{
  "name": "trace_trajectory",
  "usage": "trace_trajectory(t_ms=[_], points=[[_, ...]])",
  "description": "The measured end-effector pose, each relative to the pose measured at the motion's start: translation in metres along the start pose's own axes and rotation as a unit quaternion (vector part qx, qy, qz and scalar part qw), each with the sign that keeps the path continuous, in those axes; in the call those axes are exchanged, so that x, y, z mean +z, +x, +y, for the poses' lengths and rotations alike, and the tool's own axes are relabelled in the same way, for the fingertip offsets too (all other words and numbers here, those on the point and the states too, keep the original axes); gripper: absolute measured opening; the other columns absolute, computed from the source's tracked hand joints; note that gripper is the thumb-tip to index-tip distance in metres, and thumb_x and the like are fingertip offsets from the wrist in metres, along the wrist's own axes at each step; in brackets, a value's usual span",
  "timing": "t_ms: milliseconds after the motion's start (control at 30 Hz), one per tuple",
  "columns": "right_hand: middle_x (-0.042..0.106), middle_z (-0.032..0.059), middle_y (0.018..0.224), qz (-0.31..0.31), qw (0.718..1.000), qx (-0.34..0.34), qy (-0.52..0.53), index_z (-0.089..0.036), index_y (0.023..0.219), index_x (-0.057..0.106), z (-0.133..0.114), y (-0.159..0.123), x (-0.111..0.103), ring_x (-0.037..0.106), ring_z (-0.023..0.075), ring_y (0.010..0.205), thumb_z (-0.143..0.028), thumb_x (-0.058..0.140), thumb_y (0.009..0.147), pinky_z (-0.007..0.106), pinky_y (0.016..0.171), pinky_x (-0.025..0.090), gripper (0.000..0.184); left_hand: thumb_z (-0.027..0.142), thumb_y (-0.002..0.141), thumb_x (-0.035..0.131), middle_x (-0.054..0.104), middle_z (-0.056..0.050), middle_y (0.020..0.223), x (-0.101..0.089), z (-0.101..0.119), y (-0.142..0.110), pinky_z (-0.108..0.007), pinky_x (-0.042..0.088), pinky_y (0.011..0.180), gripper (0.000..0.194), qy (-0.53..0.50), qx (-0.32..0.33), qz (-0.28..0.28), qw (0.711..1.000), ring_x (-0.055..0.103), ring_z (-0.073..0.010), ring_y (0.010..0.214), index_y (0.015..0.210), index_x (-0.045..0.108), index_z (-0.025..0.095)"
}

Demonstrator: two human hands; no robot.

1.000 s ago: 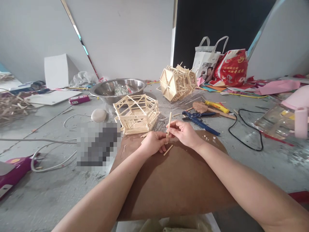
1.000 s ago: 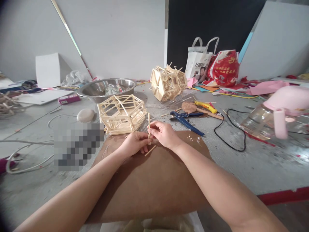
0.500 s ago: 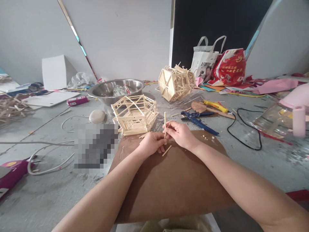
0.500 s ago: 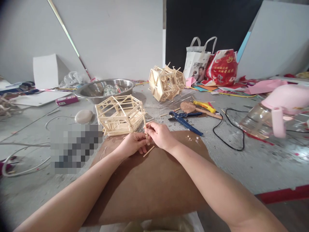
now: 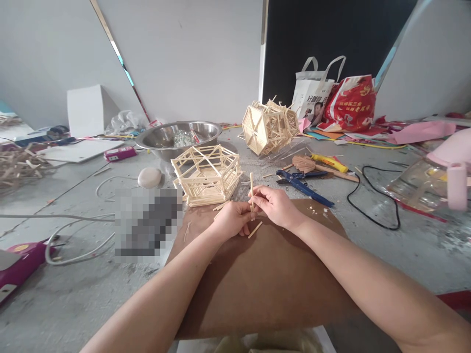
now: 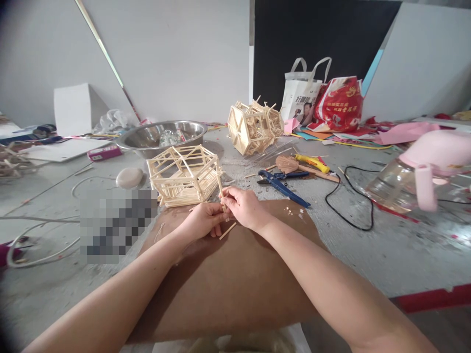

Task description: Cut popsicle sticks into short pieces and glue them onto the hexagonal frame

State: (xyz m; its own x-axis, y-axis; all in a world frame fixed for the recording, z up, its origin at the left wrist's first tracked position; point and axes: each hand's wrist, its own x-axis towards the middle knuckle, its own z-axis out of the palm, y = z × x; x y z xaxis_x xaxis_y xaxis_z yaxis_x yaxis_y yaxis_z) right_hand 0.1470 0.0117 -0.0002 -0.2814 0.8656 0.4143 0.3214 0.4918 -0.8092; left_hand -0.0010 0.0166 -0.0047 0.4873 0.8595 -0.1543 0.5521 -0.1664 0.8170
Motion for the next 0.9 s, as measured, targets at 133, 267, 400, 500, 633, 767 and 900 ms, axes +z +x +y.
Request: trace_trajectory(t_ms=[133,267,400,500,633,767,900], points=[[0.059,0.0014,0.073,0.001,1.000,0.004,-0.002,-0.017,0.087,0.053,0.001,0.000,0.002,0.055,0.0099,0.065,-0.026,0.043,0.078,0.024,0.065,0.044,0.016,0.046,0.071,0.042,0.051,0.003,0.038,0.000,0.001,-0.001,-0.014,0.033,0.036,0.035,0.020,0.004,0.006,1.000,0.047,-0.0067,0.033,0.072,0.058,0.014],[0.059,0.0010,0.072,-0.014,1.000,0.006,-0.026,-0.018,0.088,0.053,-0.001,0.000,-0.001,0.055,0.0098,0.063,-0.029,0.041,0.079,0.023,0.064,0.043,0.019,0.043,0.073,0.040,0.051,0.004,0.038,0.001,0.000,-0.001,-0.015,0.034,0.037,0.032,0.042,0.006,0.009,0.999,0.047,-0.0072,0.034,0.074,0.058,0.016],[0.061,0.0033,0.080,-0.003,0.991,0.036,-0.129,-0.019,0.096,0.050,-0.001,0.006,-0.031,0.057,0.0120,0.070,-0.037,0.042,0.077,0.024,0.065,0.043,0.027,0.039,0.073,0.039,0.050,0.004,0.036,0.003,0.002,-0.001,-0.015,0.033,0.035,0.029,0.051,0.000,0.013,0.999,0.046,-0.0074,0.033,0.072,0.057,0.016],[0.061,0.0062,0.088,0.046,0.930,0.145,-0.333,-0.020,0.093,0.052,0.006,0.012,-0.068,0.057,0.0176,0.078,-0.037,0.046,0.073,0.029,0.066,0.042,0.027,0.038,0.072,0.041,0.050,0.005,0.036,0.004,0.005,-0.002,-0.015,0.032,0.034,0.027,0.043,-0.014,0.022,0.999,0.046,-0.0075,0.032,0.073,0.057,0.016],[0.059,0.0136,0.095,-0.049,0.792,0.310,-0.524,-0.016,0.086,0.058,0.024,0.011,-0.101,0.055,0.0272,0.086,-0.038,0.054,0.063,0.035,0.065,0.040,0.032,0.036,0.072,0.042,0.049,0.005,0.035,0.005,0.007,-0.003,-0.015,0.032,0.034,0.024,0.036,-0.015,0.041,0.998,0.045,-0.0073,0.031,0.072,0.058,0.017],[0.060,0.0140,0.095,-0.102,0.763,0.353,-0.532,-0.015,0.081,0.061,0.039,0.002,-0.104,0.056,0.0261,0.086,-0.036,0.052,0.064,0.032,0.064,0.040,0.029,0.034,0.071,0.042,0.049,0.005,0.034,0.007,0.005,-0.003,-0.015,0.031,0.034,0.022,0.022,-0.013,0.060,0.998,0.044,-0.0076,0.030,0.070,0.057,0.017],[0.060,0.0138,0.093,-0.078,0.767,0.350,-0.532,-0.015,0.086,0.059,0.046,0.001,-0.100,0.057,0.0252,0.084,-0.035,0.045,0.067,0.031,0.061,0.040,0.030,0.034,0.072,0.041,0.049,0.006,0.034,0.007,0.004,-0.004,-0.016,0.032,0.036,0.023,0.033,0.004,0.091,0.995,0.044,-0.0076,0.031,0.071,0.058,0.018]])
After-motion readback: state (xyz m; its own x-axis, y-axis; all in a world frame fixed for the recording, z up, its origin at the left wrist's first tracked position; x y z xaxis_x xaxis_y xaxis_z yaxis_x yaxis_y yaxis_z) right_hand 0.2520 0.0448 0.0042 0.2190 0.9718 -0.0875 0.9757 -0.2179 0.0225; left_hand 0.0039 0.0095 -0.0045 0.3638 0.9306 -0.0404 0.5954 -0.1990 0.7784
